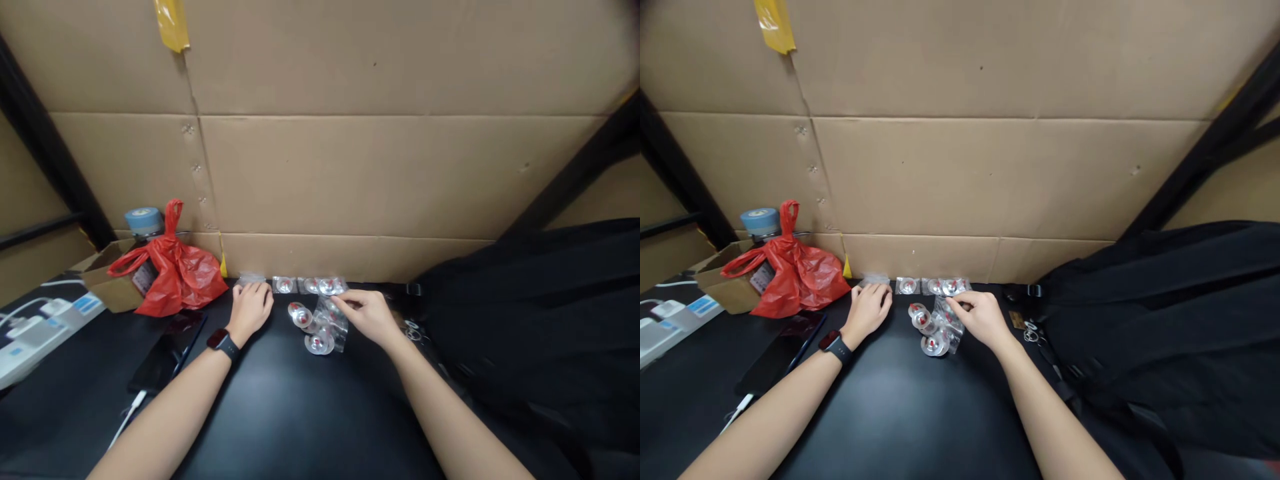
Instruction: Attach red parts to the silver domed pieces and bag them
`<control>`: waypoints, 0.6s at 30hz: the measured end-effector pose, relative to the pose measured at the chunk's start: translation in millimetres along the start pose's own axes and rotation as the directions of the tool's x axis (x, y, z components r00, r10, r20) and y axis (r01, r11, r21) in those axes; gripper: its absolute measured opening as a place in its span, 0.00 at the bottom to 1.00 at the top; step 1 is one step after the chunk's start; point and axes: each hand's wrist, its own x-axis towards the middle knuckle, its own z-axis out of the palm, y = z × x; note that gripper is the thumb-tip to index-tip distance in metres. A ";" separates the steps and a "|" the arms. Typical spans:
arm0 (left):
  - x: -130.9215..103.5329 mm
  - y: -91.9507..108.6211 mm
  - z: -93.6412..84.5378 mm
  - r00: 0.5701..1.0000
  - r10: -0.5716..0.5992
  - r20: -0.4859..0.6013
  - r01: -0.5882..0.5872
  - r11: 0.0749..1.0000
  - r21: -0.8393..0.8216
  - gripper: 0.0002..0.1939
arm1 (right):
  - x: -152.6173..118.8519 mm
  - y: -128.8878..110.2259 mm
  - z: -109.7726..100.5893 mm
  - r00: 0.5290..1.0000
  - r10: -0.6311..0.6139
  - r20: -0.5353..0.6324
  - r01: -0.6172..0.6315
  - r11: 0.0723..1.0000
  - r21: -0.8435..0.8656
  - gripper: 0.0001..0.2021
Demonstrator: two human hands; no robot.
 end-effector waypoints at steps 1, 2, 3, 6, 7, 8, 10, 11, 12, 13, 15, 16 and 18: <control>-0.1 -0.2 0.5 1.000 -0.001 0.006 0.001 1.000 -0.005 0.14 | -0.2 -1.3 -0.8 1.000 -0.005 -0.003 0.005 0.999 -0.033 0.18; -0.1 -0.7 1.1 1.000 -0.004 0.009 0.004 1.000 -0.012 0.14 | -0.3 -2.4 -1.1 1.000 0.001 -0.009 -0.001 0.998 -0.057 0.19; 0.0 -1.3 1.7 1.000 -0.011 0.010 0.011 1.000 -0.020 0.13 | -0.5 -3.3 -1.0 1.000 0.014 -0.017 -0.015 0.998 -0.068 0.19; 0.6 -3.2 3.3 0.999 -0.045 0.003 0.045 0.999 -0.028 0.13 | -0.8 -4.5 0.6 0.996 0.072 -0.054 -0.073 0.997 -0.019 0.20; 0.9 -3.6 3.6 0.998 -0.056 -0.003 0.056 0.998 -0.023 0.13 | -0.8 -4.7 1.1 0.993 0.094 -0.068 -0.092 0.996 0.019 0.20; 1.1 -3.9 3.9 0.998 -0.066 -0.011 0.066 0.998 -0.016 0.14 | -0.9 -4.8 1.5 0.989 0.120 -0.082 -0.115 0.991 0.064 0.21; 1.4 -4.2 4.4 0.997 -0.079 -0.027 0.079 0.997 -0.001 0.14 | -1.0 -5.3 1.5 0.979 0.176 -0.105 -0.160 0.976 0.146 0.21; 1.5 -4.2 4.7 0.996 -0.081 -0.031 0.081 0.997 0.003 0.14 | -1.0 -5.6 1.2 0.973 0.198 -0.115 -0.177 0.969 0.172 0.21; 1.5 -4.2 5.0 0.996 -0.080 -0.032 0.080 0.997 0.005 0.14 | -1.0 -5.8 0.7 0.968 0.217 -0.126 -0.191 0.963 0.192 0.21; 1.4 -4.2 5.4 0.997 -0.077 -0.032 0.077 0.997 0.004 0.14 | -0.8 -5.9 0.0 0.962 0.234 -0.140 -0.202 0.957 0.210 0.20; 1.2 -4.3 6.2 0.997 -0.067 -0.034 0.067 0.998 0.003 0.13 | 0.0 -5.1 -1.7 0.946 0.268 -0.181 -0.218 0.941 0.258 0.20; 1.0 -4.4 6.7 0.997 -0.061 -0.038 0.061 0.998 0.002 0.12 | 0.6 -4.3 -2.7 0.935 0.287 -0.206 -0.223 0.931 0.288 0.20; 0.8 -4.7 7.6 0.998 -0.047 -0.049 0.047 0.999 -0.001 0.12 | 2.2 -1.8 -5.1 0.907 0.328 -0.262 -0.225 0.907 0.355 0.19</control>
